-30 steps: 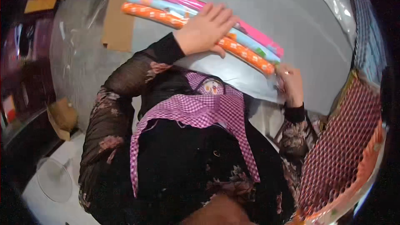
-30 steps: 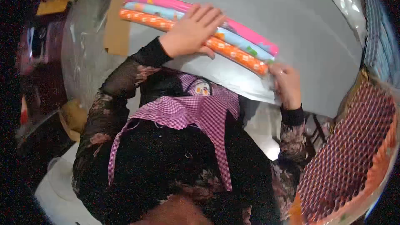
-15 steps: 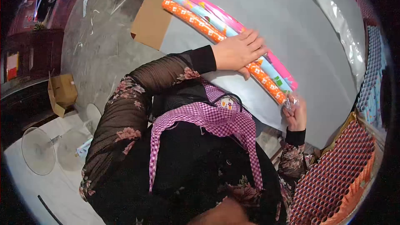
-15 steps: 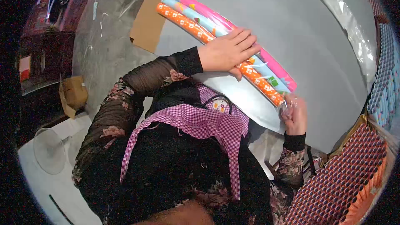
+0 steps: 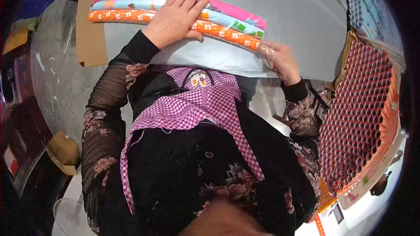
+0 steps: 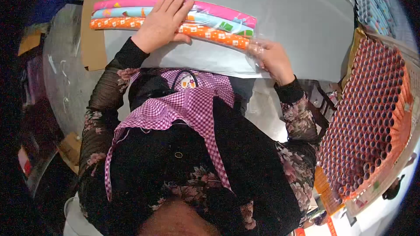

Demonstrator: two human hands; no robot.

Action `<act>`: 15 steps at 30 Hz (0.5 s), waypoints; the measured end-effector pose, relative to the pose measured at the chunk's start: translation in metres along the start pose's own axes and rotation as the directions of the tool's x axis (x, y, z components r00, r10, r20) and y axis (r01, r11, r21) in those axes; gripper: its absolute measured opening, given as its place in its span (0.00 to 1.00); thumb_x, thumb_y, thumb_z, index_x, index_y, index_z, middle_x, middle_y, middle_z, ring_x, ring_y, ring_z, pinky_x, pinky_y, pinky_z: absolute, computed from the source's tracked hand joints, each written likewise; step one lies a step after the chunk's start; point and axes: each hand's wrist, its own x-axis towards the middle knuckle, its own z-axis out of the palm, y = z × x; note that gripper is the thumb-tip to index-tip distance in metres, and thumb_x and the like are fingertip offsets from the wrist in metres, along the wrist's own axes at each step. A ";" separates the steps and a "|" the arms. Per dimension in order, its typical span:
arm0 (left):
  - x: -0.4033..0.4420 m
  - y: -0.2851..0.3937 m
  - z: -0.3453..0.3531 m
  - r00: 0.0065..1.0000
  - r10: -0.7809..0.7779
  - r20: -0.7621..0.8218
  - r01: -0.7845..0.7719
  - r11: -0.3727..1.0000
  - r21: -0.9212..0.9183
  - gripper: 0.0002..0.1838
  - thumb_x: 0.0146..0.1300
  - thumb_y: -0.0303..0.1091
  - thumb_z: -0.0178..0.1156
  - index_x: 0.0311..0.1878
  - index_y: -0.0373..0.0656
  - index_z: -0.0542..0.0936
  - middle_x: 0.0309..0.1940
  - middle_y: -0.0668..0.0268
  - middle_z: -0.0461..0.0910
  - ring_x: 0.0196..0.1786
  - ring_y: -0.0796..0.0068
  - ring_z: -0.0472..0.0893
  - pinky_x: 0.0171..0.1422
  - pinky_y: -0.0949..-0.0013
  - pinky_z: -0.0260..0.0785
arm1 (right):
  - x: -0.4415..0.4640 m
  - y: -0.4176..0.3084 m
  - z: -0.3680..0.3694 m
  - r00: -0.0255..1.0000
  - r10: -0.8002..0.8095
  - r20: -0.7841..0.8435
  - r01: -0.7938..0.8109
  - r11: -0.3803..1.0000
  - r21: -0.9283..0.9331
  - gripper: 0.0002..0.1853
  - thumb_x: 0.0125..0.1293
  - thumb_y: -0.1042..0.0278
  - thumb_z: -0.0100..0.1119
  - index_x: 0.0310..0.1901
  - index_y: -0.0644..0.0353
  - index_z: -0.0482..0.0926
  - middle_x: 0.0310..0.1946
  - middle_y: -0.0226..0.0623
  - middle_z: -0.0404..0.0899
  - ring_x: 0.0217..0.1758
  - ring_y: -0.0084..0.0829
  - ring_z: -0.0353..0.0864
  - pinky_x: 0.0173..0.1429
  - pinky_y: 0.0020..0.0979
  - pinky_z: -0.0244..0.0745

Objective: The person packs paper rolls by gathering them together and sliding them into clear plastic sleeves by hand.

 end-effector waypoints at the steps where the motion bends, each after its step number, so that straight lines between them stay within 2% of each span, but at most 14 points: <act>1: 0.001 0.000 -0.003 1.000 0.007 -0.006 -0.007 1.000 -0.010 0.54 0.43 0.66 0.63 0.69 0.38 0.63 0.63 0.52 0.65 0.69 0.49 0.63 0.74 0.51 0.55 | -0.001 -0.001 0.004 1.000 0.006 -0.001 -0.006 1.000 0.013 0.12 0.66 0.64 0.63 0.44 0.64 0.83 0.16 0.18 0.69 0.13 0.10 0.59 0.16 0.18 0.48; 2: 0.002 0.002 -0.004 1.000 0.008 -0.005 -0.008 1.000 -0.009 0.54 0.43 0.66 0.63 0.69 0.38 0.63 0.63 0.52 0.65 0.69 0.49 0.63 0.74 0.51 0.55 | 0.000 -0.001 0.005 1.000 0.011 0.002 -0.011 1.000 0.026 0.12 0.65 0.65 0.64 0.45 0.64 0.84 0.16 0.18 0.70 0.14 0.10 0.59 0.17 0.18 0.48; 3: 0.003 0.003 -0.005 1.000 0.007 -0.003 -0.007 1.000 -0.008 0.54 0.43 0.65 0.63 0.69 0.37 0.63 0.63 0.52 0.65 0.69 0.50 0.63 0.74 0.51 0.55 | 0.008 0.008 -0.004 0.996 0.030 0.088 -0.027 0.999 -0.036 0.11 0.64 0.64 0.65 0.41 0.63 0.83 0.16 0.18 0.69 0.14 0.10 0.59 0.17 0.17 0.49; 4: 0.005 0.004 -0.006 1.000 0.006 0.002 -0.006 1.000 -0.006 0.54 0.43 0.65 0.64 0.68 0.37 0.63 0.63 0.52 0.65 0.69 0.50 0.63 0.74 0.51 0.55 | 0.007 0.010 -0.004 0.995 0.028 0.092 -0.025 0.999 -0.032 0.11 0.64 0.64 0.65 0.41 0.63 0.83 0.16 0.18 0.69 0.14 0.10 0.59 0.17 0.17 0.49; 6: 0.008 0.008 -0.011 0.999 -0.007 0.033 0.007 1.000 -0.006 0.55 0.42 0.65 0.65 0.68 0.37 0.63 0.63 0.52 0.65 0.69 0.50 0.63 0.74 0.51 0.55 | 0.005 0.007 0.001 0.999 0.025 0.036 -0.028 0.995 0.095 0.10 0.64 0.62 0.66 0.36 0.62 0.82 0.15 0.18 0.68 0.13 0.11 0.59 0.17 0.17 0.49; 8: 0.009 0.010 -0.010 0.999 0.021 -0.028 -0.020 0.999 0.047 0.53 0.43 0.65 0.66 0.67 0.38 0.64 0.57 0.55 0.69 0.65 0.52 0.66 0.73 0.52 0.56 | 0.004 0.007 0.000 0.999 0.027 0.041 -0.032 0.989 0.141 0.10 0.63 0.63 0.66 0.34 0.61 0.81 0.14 0.19 0.67 0.12 0.11 0.58 0.16 0.18 0.49; 10: 0.010 0.011 -0.009 1.000 0.021 -0.019 -0.020 0.999 0.044 0.53 0.43 0.65 0.66 0.68 0.38 0.64 0.58 0.55 0.68 0.65 0.52 0.65 0.73 0.52 0.56 | 0.003 0.009 0.000 0.998 0.039 0.057 -0.051 0.972 0.230 0.10 0.63 0.63 0.66 0.29 0.58 0.78 0.13 0.20 0.64 0.11 0.12 0.57 0.14 0.19 0.48; 11: 0.010 0.012 -0.009 1.000 0.014 -0.007 -0.014 0.999 0.043 0.54 0.43 0.65 0.66 0.68 0.37 0.64 0.59 0.54 0.68 0.66 0.52 0.65 0.74 0.52 0.56 | -0.001 0.001 0.003 0.993 0.105 0.050 -0.115 0.954 0.278 0.11 0.63 0.65 0.66 0.27 0.58 0.77 0.12 0.19 0.63 0.10 0.13 0.57 0.13 0.18 0.50; 15: 0.011 0.014 -0.010 1.000 0.020 0.001 -0.020 0.999 0.032 0.54 0.43 0.66 0.66 0.68 0.36 0.64 0.59 0.54 0.67 0.66 0.52 0.64 0.74 0.52 0.55 | 0.003 0.003 0.002 0.991 0.043 0.126 -0.082 0.942 0.324 0.11 0.64 0.65 0.65 0.28 0.58 0.76 0.11 0.19 0.63 0.10 0.12 0.56 0.13 0.18 0.51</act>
